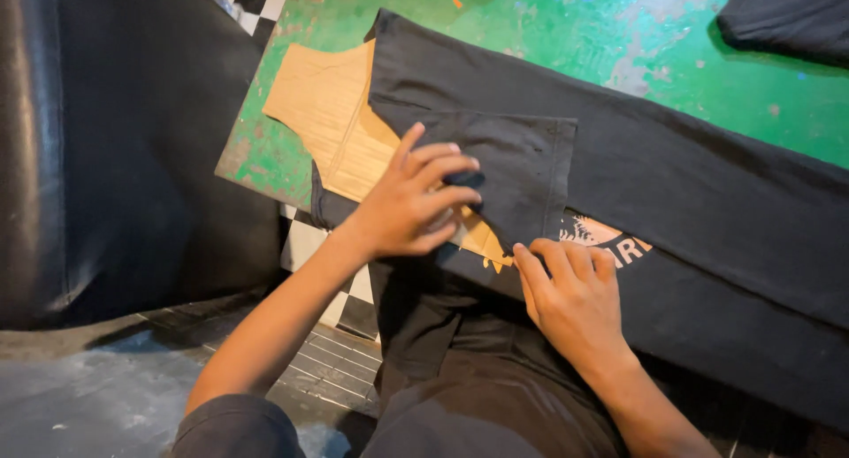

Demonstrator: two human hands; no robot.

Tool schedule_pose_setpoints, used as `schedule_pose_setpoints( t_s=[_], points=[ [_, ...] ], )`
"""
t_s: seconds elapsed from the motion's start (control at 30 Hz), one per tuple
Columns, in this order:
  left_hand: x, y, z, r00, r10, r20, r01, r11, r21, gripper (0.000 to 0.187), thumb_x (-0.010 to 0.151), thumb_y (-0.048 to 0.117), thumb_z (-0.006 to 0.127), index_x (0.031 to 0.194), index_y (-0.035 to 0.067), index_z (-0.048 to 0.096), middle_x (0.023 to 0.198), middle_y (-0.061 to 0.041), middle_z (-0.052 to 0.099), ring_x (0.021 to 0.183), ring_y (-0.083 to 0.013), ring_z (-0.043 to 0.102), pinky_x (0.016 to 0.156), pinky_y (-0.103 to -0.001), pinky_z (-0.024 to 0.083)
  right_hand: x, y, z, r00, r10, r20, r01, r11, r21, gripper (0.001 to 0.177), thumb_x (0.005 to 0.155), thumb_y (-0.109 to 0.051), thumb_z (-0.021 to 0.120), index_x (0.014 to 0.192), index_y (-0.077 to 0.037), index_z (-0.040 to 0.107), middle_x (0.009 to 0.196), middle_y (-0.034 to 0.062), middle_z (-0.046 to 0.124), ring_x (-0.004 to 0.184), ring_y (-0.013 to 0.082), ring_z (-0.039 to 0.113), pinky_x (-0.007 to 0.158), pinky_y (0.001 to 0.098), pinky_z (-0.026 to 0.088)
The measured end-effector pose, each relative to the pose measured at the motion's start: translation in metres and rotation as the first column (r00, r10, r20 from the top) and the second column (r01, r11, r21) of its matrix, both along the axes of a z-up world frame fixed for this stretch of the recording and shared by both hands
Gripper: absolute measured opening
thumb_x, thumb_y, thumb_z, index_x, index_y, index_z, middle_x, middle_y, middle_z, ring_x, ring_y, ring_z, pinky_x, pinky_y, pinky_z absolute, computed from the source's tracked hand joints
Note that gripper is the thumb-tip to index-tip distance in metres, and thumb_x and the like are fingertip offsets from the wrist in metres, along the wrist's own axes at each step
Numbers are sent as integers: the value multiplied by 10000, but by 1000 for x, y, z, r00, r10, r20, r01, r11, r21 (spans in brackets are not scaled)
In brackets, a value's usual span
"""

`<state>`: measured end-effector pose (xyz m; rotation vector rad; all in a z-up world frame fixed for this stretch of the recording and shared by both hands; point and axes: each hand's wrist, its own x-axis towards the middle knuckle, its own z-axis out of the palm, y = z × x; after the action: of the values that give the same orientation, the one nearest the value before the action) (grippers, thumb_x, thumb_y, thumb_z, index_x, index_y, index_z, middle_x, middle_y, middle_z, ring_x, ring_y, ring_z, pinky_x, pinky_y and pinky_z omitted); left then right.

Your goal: The person folds a black t-shirt on a green table using a cardboard template to ensure precise alignment. They smooth the fabric, fold the sleeves and sides, and then fold the shirt into a compact rectangle before placing it on a stack.

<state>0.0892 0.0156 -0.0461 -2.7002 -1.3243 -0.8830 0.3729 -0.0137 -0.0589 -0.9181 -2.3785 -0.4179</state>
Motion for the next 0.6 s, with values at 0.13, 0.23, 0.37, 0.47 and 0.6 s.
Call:
schedule_pose_setpoints(
  t_s=[0.13, 0.23, 0.37, 0.47, 0.6],
  points=[
    [15, -1, -12, 997, 31, -68, -24, 993, 112, 244, 838, 293, 792, 1062, 251, 703, 1313, -10, 609, 1331, -248, 517, 1240, -621, 218, -4, -2, 13, 999, 20, 32, -20, 1000, 21, 79, 991, -263, 663, 976, -213, 723, 1003, 12, 664, 919, 207, 624, 838, 366, 416],
    [18, 1, -14, 994, 54, -92, -39, 987, 158, 162, 870, 262, 776, 999, 227, 685, 1231, -1, 627, 1285, -231, 551, 1231, -624, 257, -1, -6, 19, 995, 74, 73, -76, 997, 24, 119, 1015, -239, 593, 977, -197, 697, 1048, 37, 660, 970, 218, 620, 870, 379, 415],
    [12, 1, 20, 998, -10, -70, 20, 989, 146, 45, 1007, 111, 669, 1024, 123, 628, 1145, -49, 639, 1198, -268, 597, 1201, -587, 269, 10, -4, 45, 952, 225, 206, -238, 970, 43, 58, 975, -128, 674, 952, -180, 660, 1113, -9, 676, 915, 155, 621, 903, 350, 387],
    [12, 0, 12, 995, -69, -67, 73, 996, 60, 157, 908, 62, 672, 1041, 131, 623, 1196, -67, 621, 1225, -301, 575, 1193, -626, 266, 14, 1, 48, 927, 285, 242, -301, 953, 30, 106, 968, -101, 655, 911, -190, 656, 1129, 1, 669, 945, 144, 647, 947, 342, 373],
    [8, 5, 17, 993, -91, 80, 97, 993, -70, 89, 947, 175, 664, 1028, 139, 652, 1182, -57, 637, 1181, -272, 598, 1188, -571, 241, 17, 8, 46, 893, 363, 267, -360, 931, -63, 118, 977, -110, 581, 966, -184, 671, 1187, 28, 677, 1054, 186, 648, 944, 377, 428]
  ],
)
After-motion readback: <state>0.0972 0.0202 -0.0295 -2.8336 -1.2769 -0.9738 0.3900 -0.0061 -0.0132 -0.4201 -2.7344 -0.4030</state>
